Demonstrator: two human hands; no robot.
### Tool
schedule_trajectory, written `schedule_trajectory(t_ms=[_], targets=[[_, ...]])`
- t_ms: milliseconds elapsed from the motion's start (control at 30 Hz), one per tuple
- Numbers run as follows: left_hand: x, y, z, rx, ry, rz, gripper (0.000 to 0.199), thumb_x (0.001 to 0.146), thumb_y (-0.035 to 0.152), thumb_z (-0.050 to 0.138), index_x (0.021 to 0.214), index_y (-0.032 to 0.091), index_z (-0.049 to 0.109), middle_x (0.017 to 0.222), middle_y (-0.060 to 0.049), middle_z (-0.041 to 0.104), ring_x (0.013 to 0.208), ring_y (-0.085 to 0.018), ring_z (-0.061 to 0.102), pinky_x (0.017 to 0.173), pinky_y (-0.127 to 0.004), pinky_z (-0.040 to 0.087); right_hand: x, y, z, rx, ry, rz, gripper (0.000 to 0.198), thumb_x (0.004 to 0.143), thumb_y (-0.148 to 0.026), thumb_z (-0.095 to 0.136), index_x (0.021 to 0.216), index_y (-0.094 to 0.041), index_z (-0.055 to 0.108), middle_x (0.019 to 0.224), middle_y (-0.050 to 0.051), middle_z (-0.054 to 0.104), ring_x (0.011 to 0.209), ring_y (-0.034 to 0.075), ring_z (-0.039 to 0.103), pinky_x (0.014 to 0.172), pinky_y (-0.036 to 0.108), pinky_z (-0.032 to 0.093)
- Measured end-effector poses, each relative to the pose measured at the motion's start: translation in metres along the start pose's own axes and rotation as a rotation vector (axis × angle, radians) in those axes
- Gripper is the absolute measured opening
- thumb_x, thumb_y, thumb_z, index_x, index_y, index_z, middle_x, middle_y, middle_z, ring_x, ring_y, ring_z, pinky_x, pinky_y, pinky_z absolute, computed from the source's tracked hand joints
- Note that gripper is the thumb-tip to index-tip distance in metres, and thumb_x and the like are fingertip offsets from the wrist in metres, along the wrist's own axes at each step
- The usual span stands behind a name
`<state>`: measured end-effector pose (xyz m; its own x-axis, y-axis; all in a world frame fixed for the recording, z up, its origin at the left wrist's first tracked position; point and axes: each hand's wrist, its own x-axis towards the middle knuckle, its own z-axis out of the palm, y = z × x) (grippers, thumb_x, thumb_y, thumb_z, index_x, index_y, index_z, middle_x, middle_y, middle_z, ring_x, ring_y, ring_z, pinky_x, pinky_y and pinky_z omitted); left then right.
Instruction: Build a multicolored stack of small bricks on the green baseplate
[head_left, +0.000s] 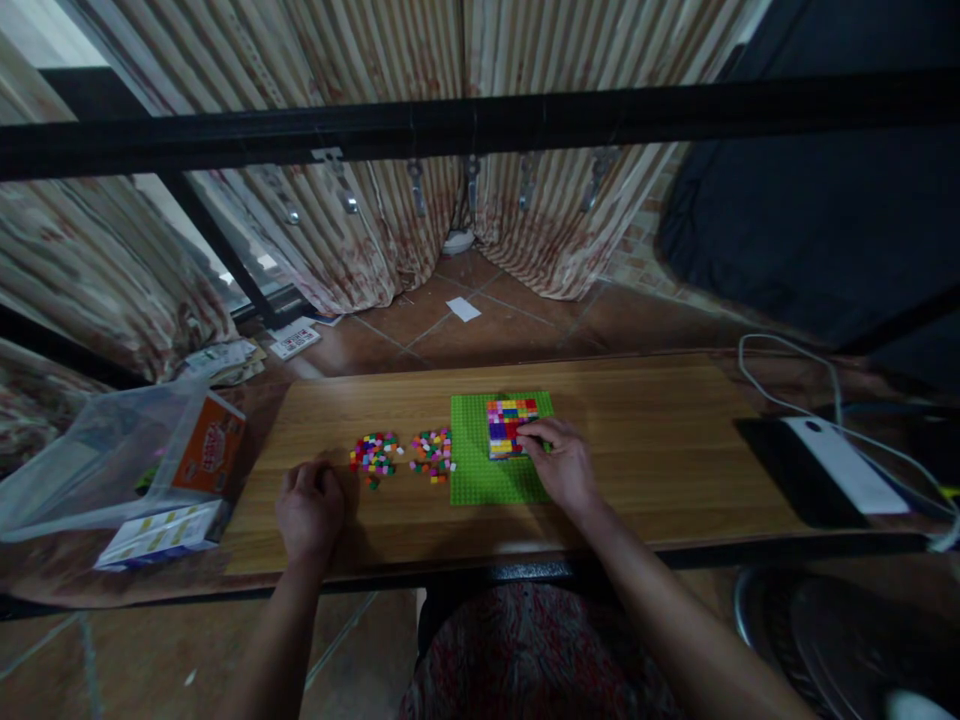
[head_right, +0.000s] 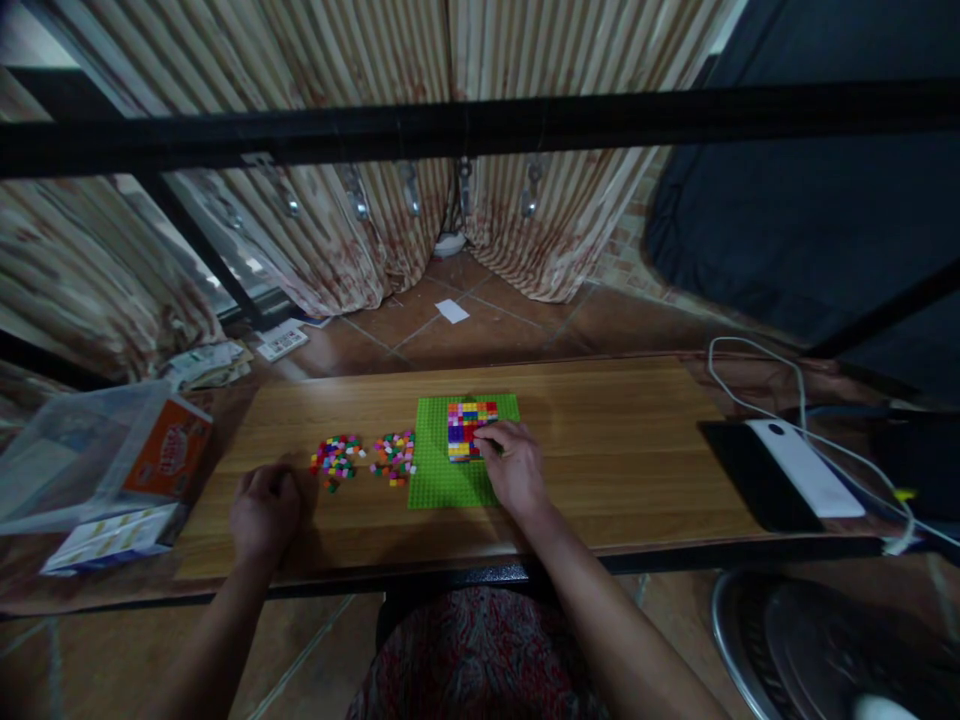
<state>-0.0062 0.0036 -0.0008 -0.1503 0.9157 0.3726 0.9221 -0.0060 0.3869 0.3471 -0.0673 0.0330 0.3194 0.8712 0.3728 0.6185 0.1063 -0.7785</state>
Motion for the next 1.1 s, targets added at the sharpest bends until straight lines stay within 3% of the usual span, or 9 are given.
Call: schedule_trajectory(t_ms=[533, 767, 1100], targets=[[-0.001, 0.002, -0.002, -0.018, 0.002, 0.004, 0.023, 0.084, 0.026, 0.049, 0.094, 0.016, 0.067, 0.098, -0.010, 0.064, 0.089, -0.023, 0.060, 0.079, -0.034, 0.047, 0.000, 0.002, 0.003, 0.159, 0.057, 0.187, 0.016, 0.079, -0.034, 0.064, 0.084, -0.023, 0.074, 0.092, 0.005, 0.075, 0.086, 0.021, 0.066, 0.082, 0.036, 0.050], [0.000, 0.004, -0.003, 0.001, -0.005, -0.002, 0.022, 0.084, 0.027, 0.048, 0.092, 0.017, 0.066, 0.096, -0.010, 0.064, 0.089, -0.023, 0.059, 0.079, -0.034, 0.047, 0.007, 0.007, 0.014, 0.375, 0.081, 0.341, 0.019, 0.070, -0.038, 0.069, 0.076, -0.020, 0.073, 0.082, 0.005, 0.075, 0.074, 0.019, 0.066, 0.072, 0.033, 0.052], [0.001, 0.003, -0.003, -0.032, -0.011, 0.007, 0.024, 0.085, 0.028, 0.046, 0.093, 0.018, 0.066, 0.095, -0.010, 0.063, 0.089, -0.023, 0.058, 0.080, -0.036, 0.047, 0.017, 0.007, 0.016, 0.373, 0.052, 0.377, 0.016, 0.065, -0.034, 0.068, 0.069, -0.019, 0.072, 0.070, 0.003, 0.073, 0.062, 0.016, 0.064, 0.060, 0.029, 0.050]])
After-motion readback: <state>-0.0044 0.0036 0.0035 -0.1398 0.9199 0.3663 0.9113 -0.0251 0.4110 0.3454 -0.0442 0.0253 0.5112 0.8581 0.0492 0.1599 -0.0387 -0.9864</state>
